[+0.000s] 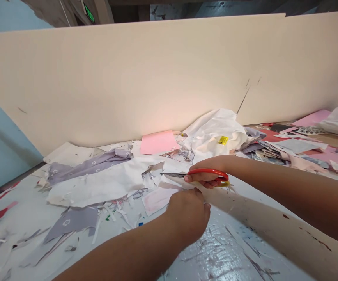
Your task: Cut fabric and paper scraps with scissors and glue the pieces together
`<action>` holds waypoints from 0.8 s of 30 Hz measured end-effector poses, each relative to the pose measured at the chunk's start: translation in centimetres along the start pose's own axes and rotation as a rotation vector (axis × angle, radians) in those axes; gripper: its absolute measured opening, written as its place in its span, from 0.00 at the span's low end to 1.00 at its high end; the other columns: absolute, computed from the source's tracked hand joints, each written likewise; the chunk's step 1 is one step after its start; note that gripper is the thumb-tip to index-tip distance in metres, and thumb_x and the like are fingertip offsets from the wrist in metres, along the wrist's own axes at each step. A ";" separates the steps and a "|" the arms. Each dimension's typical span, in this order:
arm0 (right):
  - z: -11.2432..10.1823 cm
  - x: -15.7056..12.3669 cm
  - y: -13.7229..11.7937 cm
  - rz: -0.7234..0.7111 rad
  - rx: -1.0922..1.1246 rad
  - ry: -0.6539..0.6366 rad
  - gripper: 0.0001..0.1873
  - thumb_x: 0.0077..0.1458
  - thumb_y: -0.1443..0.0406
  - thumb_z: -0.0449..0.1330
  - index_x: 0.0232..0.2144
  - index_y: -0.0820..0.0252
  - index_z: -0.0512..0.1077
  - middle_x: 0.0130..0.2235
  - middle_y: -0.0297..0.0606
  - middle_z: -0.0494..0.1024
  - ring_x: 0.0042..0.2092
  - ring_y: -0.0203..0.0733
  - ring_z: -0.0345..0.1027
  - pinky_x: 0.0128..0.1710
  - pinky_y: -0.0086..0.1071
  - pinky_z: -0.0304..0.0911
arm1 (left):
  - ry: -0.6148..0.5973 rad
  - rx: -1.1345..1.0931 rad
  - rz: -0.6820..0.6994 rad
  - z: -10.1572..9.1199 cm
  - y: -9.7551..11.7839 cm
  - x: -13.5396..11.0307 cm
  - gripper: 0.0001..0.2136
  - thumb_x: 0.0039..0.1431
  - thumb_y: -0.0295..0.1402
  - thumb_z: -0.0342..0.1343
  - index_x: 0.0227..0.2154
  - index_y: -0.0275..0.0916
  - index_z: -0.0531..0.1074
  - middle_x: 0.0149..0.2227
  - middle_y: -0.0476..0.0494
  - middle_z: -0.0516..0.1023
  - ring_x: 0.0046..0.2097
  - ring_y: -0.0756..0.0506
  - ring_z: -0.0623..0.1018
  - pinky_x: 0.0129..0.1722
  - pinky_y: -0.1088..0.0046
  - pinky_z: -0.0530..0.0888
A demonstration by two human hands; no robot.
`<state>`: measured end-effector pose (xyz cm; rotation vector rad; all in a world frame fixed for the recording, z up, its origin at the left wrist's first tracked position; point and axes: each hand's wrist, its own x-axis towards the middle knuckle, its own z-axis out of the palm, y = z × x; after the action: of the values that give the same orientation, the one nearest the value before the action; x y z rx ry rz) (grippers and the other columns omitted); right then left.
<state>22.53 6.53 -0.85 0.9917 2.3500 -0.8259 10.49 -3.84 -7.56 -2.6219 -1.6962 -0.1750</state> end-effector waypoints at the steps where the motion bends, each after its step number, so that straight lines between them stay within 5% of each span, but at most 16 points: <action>1: 0.0 0.0 -0.1 0.006 0.013 0.015 0.37 0.48 0.38 0.36 0.22 0.64 0.64 0.17 0.33 0.62 0.17 0.32 0.54 0.22 0.30 0.56 | -0.003 -0.004 0.002 0.0 0.0 0.0 0.19 0.58 0.38 0.36 0.41 0.33 0.68 0.35 0.38 0.75 0.33 0.42 0.75 0.30 0.67 0.71; 14: -1.0 -0.3 -1.7 0.139 0.053 0.033 0.35 0.46 0.37 0.37 0.20 0.62 0.63 0.17 0.33 0.62 0.18 0.33 0.54 0.24 0.31 0.57 | -0.042 -0.032 -0.009 -0.3 -0.1 0.1 0.19 0.58 0.39 0.36 0.40 0.34 0.68 0.35 0.38 0.75 0.35 0.41 0.75 0.31 0.64 0.71; 20: -0.6 -0.3 -0.7 0.035 0.124 0.127 0.26 0.43 0.42 0.53 0.31 0.58 0.57 0.22 0.31 0.67 0.19 0.34 0.58 0.19 0.29 0.57 | -0.017 -0.023 0.002 0.1 -0.2 0.3 0.20 0.58 0.39 0.36 0.41 0.33 0.68 0.36 0.38 0.75 0.35 0.41 0.75 0.31 0.65 0.71; 24: -0.1 0.2 0.3 0.039 0.169 0.153 0.22 0.44 0.45 0.54 0.31 0.56 0.60 0.24 0.31 0.68 0.19 0.34 0.60 0.19 0.29 0.58 | -0.002 -0.035 0.000 0.4 -0.2 0.3 0.20 0.58 0.39 0.36 0.42 0.33 0.68 0.36 0.38 0.75 0.35 0.41 0.75 0.31 0.66 0.71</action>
<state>22.64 6.88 -1.01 1.2055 2.4099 -0.9783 10.47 -3.42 -7.90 -2.6472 -1.7097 -0.2042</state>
